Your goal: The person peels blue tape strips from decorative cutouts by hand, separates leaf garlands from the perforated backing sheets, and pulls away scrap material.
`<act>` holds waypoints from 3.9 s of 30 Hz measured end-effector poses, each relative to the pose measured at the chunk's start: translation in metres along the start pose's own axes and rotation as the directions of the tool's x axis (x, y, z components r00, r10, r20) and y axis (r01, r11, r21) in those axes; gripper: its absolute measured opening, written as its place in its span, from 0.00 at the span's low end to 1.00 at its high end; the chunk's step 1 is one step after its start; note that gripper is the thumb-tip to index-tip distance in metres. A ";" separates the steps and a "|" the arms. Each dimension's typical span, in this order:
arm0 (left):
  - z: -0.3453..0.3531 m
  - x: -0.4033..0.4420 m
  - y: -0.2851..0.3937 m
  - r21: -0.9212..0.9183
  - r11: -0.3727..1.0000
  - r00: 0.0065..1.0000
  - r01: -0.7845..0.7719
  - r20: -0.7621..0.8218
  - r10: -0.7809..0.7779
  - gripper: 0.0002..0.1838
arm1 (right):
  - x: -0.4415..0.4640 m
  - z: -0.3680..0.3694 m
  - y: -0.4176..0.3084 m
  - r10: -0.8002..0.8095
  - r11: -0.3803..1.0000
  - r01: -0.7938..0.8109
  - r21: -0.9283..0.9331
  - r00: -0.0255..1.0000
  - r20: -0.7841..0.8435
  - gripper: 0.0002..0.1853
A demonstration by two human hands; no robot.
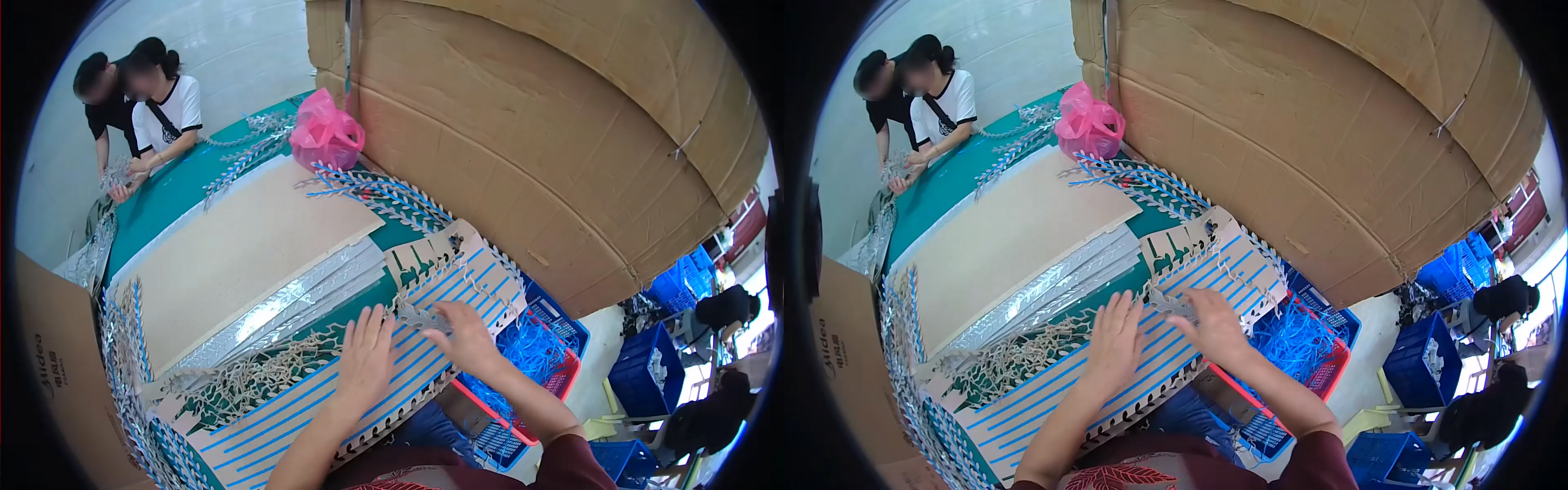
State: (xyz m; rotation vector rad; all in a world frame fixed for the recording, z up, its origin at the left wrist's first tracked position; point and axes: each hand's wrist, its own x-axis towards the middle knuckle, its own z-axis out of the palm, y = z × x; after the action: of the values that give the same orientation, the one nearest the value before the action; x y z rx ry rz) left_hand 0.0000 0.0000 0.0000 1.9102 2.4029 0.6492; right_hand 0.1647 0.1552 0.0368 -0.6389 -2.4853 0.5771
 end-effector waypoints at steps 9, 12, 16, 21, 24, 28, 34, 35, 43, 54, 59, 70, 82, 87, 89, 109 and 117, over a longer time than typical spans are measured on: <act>0.026 0.014 -0.010 0.056 0.998 0.998 0.042 0.051 -0.045 0.40 | 0.048 -0.058 0.111 0.056 0.831 0.041 -0.554 0.986 0.158 0.13; 0.022 0.016 -0.009 0.054 0.998 0.997 0.043 0.059 -0.046 0.40 | 0.072 -0.165 0.104 0.136 0.660 -0.149 -0.736 0.988 -0.079 0.08; 0.025 0.014 -0.010 0.045 0.998 0.998 0.037 0.058 -0.040 0.39 | 0.068 -0.228 0.100 0.074 0.530 -0.198 -0.824 0.980 -0.188 0.06; 0.025 0.010 -0.012 0.024 0.999 0.999 0.033 0.028 -0.033 0.39 | 0.051 -0.282 0.074 0.050 0.461 -0.399 -0.793 0.903 -0.426 0.09; 0.025 0.012 -0.013 0.017 0.999 1.000 0.028 0.011 -0.028 0.39 | 0.051 -0.314 0.036 -0.041 0.582 -0.410 -0.702 0.847 -0.529 0.10; 0.023 0.014 -0.011 0.015 1.000 0.999 0.017 0.036 -0.017 0.38 | 0.038 -0.302 -0.003 0.017 0.717 -0.365 -0.593 0.861 -0.509 0.10; -0.004 0.027 -0.009 -0.245 0.968 0.999 0.045 -0.018 -0.051 0.30 | -0.009 -0.193 -0.087 0.250 0.961 -0.244 -0.131 0.968 0.031 0.06; -0.008 0.032 -0.006 -0.275 0.961 0.994 0.025 -0.097 -0.054 0.28 | -0.015 -0.168 -0.094 0.130 0.982 -0.112 -0.149 0.985 0.116 0.07; -0.001 0.096 0.028 -0.742 0.399 0.812 0.539 0.584 -0.012 0.23 | -0.050 0.013 -0.084 -0.093 0.967 0.120 -0.227 0.988 0.125 0.11; -0.008 0.113 0.034 -0.702 0.208 0.711 0.681 0.702 0.043 0.18 | -0.007 -0.002 0.057 0.558 0.777 -0.496 0.386 0.828 -0.058 0.27; -0.002 0.103 0.040 -0.726 0.168 0.731 0.667 0.681 0.040 0.23 | 0.037 -0.003 0.078 0.703 0.309 -0.492 0.814 0.694 0.153 0.26; -0.025 0.031 0.033 -0.751 0.105 0.758 0.652 0.650 -0.062 0.21 | 0.064 0.023 0.131 0.871 0.247 -0.338 0.908 0.488 -0.055 0.20; -0.072 -0.046 0.008 -0.856 -0.128 0.839 0.500 0.516 -0.175 0.22 | 0.019 0.019 -0.013 0.331 0.026 -0.455 0.890 0.844 0.422 0.24; -0.082 -0.065 0.003 -0.886 -0.187 0.861 0.424 0.458 -0.220 0.23 | 0.026 0.012 -0.089 0.140 0.469 -0.309 0.827 0.951 0.276 0.15; -0.086 -0.073 0.000 -0.882 -0.202 0.854 0.425 0.465 -0.235 0.23 | 0.027 0.012 -0.101 0.128 0.503 -0.335 0.797 0.941 0.314 0.13; -0.127 -0.131 -0.034 -0.910 0.352 0.792 0.217 -0.047 -0.608 0.10 | 0.011 0.064 -0.203 -0.339 0.874 0.307 0.378 0.941 0.018 0.03; -0.085 -0.120 -0.029 -0.997 -0.016 0.627 -0.079 -0.037 -0.778 0.09 | -0.005 0.106 -0.205 -0.312 0.819 0.379 0.431 0.924 -0.219 0.05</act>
State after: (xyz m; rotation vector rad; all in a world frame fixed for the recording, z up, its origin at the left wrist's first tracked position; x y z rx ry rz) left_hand -0.0176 -0.1442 0.0386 0.2587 1.4245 2.3069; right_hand 0.0429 -0.0401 0.0557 -0.0294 -2.1353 0.9088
